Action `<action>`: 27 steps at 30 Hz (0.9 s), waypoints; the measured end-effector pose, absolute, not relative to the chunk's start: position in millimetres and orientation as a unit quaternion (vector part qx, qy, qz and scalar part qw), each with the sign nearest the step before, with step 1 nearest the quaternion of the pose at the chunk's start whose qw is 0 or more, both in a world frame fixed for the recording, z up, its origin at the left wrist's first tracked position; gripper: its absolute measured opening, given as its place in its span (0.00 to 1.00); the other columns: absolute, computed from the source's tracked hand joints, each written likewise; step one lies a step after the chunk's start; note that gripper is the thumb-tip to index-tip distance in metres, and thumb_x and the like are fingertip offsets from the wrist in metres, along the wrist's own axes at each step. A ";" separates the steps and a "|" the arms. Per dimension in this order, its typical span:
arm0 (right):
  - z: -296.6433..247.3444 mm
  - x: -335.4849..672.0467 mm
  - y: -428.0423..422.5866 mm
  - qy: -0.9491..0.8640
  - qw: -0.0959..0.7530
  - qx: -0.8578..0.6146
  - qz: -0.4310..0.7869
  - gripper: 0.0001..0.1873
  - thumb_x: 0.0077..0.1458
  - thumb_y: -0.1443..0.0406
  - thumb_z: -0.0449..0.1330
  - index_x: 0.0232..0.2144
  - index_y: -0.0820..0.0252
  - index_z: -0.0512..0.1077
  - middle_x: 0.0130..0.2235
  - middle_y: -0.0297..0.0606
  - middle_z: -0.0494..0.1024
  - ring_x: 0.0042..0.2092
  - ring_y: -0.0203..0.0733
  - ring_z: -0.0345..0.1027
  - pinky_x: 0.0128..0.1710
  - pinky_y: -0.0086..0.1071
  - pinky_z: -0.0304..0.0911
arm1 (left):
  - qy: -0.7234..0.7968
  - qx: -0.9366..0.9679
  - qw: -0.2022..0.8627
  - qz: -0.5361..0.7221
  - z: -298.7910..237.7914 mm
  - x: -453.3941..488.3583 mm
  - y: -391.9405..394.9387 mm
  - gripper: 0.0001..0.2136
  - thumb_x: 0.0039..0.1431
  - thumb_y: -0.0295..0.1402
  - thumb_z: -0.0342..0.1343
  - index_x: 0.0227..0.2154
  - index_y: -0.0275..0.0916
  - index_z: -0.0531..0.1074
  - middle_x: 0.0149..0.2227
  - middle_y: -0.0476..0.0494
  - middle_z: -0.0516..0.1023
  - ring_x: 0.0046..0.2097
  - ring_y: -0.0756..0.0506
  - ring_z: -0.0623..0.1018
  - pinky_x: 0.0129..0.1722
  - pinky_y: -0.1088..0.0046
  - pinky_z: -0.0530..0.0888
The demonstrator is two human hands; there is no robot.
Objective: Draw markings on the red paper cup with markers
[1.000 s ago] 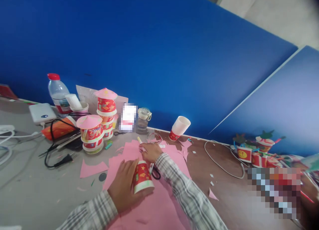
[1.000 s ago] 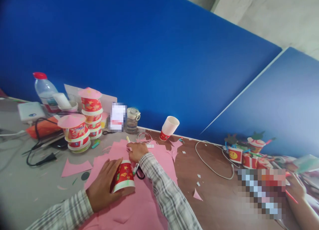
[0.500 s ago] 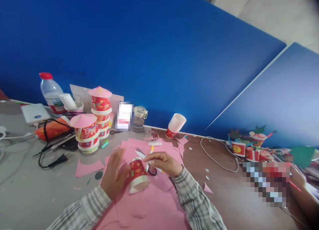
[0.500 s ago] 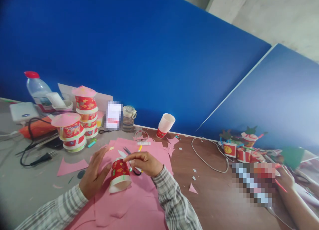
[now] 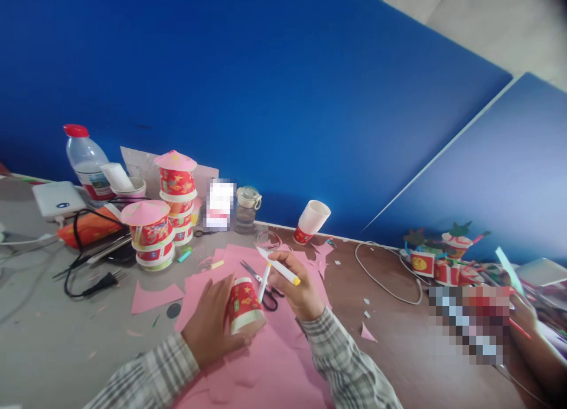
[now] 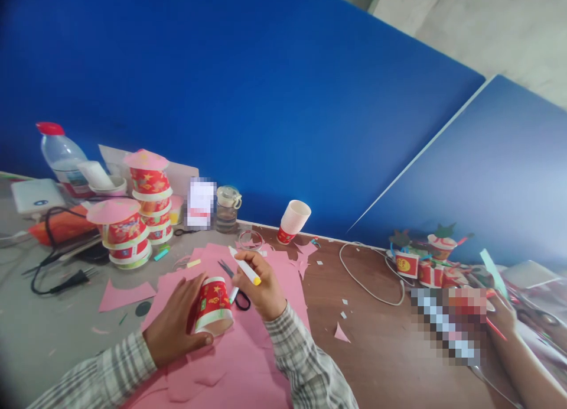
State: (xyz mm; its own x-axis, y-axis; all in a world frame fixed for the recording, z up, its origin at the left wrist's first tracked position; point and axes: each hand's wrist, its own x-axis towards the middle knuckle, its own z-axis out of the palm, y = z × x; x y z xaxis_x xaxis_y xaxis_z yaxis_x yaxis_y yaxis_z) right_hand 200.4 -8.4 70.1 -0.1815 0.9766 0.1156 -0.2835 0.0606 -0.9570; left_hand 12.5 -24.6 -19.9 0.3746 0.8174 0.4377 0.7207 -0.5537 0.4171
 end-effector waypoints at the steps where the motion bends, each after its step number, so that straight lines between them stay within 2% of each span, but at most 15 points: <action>1: 69.0 199.6 -8.7 -0.475 0.558 -0.359 0.578 0.12 0.40 0.68 0.64 0.32 0.58 0.70 0.16 0.25 0.65 0.18 0.33 0.57 0.18 0.25 0.54 | 0.467 0.823 0.073 0.315 -18.5 13.4 -25.0 0.52 0.30 0.59 0.54 0.55 0.37 0.37 0.50 0.37 0.64 0.50 0.34 0.63 0.49 0.45 0.59; 4: 66.7 197.8 -11.1 -0.407 0.611 -0.331 0.593 0.06 0.44 0.63 0.60 0.27 0.59 0.70 0.12 0.22 0.60 0.14 0.32 0.53 0.17 0.26 0.54 | 0.465 0.816 0.068 0.337 -14.4 15.2 -26.4 0.49 0.34 0.56 0.55 0.55 0.38 0.37 0.48 0.37 0.65 0.49 0.35 0.65 0.46 0.49 0.65; 6: 64.4 196.5 -15.6 -0.382 0.630 -0.312 0.600 0.07 0.45 0.61 0.59 0.28 0.58 0.71 0.13 0.25 0.65 0.16 0.35 0.57 0.19 0.28 0.58 | 0.459 0.814 0.076 0.348 -13.3 15.5 -26.9 0.48 0.34 0.55 0.56 0.54 0.38 0.39 0.48 0.37 0.65 0.49 0.35 0.64 0.43 0.52 0.69; 9: 55.7 193.0 -26.1 -0.362 0.641 -0.301 0.607 0.11 0.45 0.59 0.59 0.32 0.56 0.70 0.22 0.35 0.75 0.24 0.42 0.67 0.26 0.35 0.64 | 0.449 0.814 0.088 0.358 -13.8 15.3 -26.6 0.47 0.34 0.53 0.58 0.54 0.38 0.41 0.48 0.37 0.64 0.49 0.35 0.63 0.43 0.54 0.70; 13: 32.7 187.9 -40.0 -0.363 0.648 -0.313 0.592 0.09 0.45 0.59 0.59 0.31 0.55 0.71 0.23 0.33 0.74 0.24 0.41 0.66 0.33 0.40 0.64 | 0.439 0.813 0.097 0.371 -13.5 15.9 -26.3 0.46 0.34 0.50 0.60 0.54 0.39 0.42 0.49 0.38 0.62 0.49 0.36 0.63 0.45 0.54 0.69; 17: 8.0 185.4 -45.8 -0.402 0.654 -0.368 0.524 0.09 0.45 0.57 0.60 0.29 0.55 0.72 0.18 0.31 0.71 0.23 0.41 0.63 0.29 0.35 0.62 | 0.430 0.809 0.110 0.386 -7.6 18.3 -27.1 0.43 0.35 0.48 0.60 0.53 0.40 0.44 0.48 0.39 0.63 0.48 0.37 0.64 0.45 0.58 0.69; 20: -2.7 184.8 -47.4 -0.421 0.657 -0.394 0.486 0.09 0.47 0.56 0.58 0.28 0.54 0.72 0.17 0.30 0.68 0.21 0.40 0.61 0.24 0.32 0.59 | 0.424 0.810 0.110 0.390 -3.6 20.1 -28.1 0.43 0.35 0.48 0.60 0.53 0.42 0.45 0.46 0.40 0.65 0.47 0.37 0.66 0.45 0.56 0.69; 27: -5.5 184.1 -53.6 -0.449 0.664 -0.424 0.422 0.13 0.49 0.54 0.53 0.27 0.54 0.73 0.17 0.32 0.68 0.20 0.41 0.60 0.21 0.32 0.57 | 0.430 0.812 0.123 0.374 -4.9 20.4 -29.8 0.42 0.37 0.46 0.60 0.53 0.42 0.44 0.47 0.41 0.63 0.49 0.38 0.64 0.47 0.57 0.67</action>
State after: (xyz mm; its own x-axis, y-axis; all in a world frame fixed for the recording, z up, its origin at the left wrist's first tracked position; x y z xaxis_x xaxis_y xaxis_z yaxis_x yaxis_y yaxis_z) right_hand 184.1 -53.6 -5.5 0.2418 0.9406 0.2385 -0.1802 0.2850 -0.9414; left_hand 20.4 -29.8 -4.9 0.3503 0.7908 0.5020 0.6061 -0.6000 0.5222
